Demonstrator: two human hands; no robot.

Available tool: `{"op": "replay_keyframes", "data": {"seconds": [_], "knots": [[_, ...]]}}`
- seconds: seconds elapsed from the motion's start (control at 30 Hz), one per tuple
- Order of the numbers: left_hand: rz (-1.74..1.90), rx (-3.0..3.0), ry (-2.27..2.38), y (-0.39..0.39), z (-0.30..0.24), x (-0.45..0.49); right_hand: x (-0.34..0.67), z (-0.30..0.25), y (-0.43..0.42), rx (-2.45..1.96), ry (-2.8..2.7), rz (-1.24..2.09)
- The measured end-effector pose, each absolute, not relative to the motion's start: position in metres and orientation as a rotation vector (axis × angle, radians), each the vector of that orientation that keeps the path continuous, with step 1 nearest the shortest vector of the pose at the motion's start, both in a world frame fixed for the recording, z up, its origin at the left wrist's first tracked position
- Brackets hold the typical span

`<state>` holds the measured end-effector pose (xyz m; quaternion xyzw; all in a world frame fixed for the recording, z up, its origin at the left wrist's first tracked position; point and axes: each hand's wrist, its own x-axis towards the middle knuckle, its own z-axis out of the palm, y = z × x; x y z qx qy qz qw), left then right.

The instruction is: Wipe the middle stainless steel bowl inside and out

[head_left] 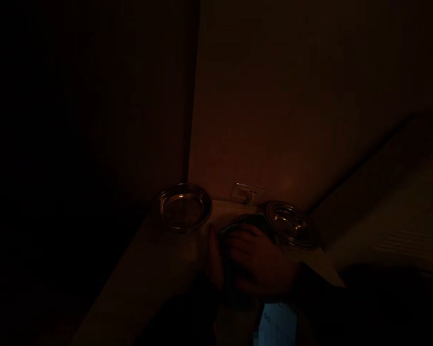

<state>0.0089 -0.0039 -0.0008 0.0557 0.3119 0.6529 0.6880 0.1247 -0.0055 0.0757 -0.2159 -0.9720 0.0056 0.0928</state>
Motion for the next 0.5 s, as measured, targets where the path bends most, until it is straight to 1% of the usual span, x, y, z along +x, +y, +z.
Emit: {"op": "replay_keyframes", "data": {"seconds": [0.13,0.3,0.4,0.5], "knots": [[1.298,0.107,0.589,-0.011,0.019,0.009,0.137,0.084,0.017,-0.905,-2.687,0.117],[1.313,0.048,0.551,-0.013,0.037,0.006,0.167,0.069,0.033,-1.109,-2.390,0.150],[1.355,0.042,0.639,-0.012,0.036,0.006,0.165,0.067,0.032,-1.137,-2.381,0.141],[1.317,0.029,0.592,-0.008,0.020,0.006,0.145,0.075,0.027,-1.091,-2.494,0.157]]}}
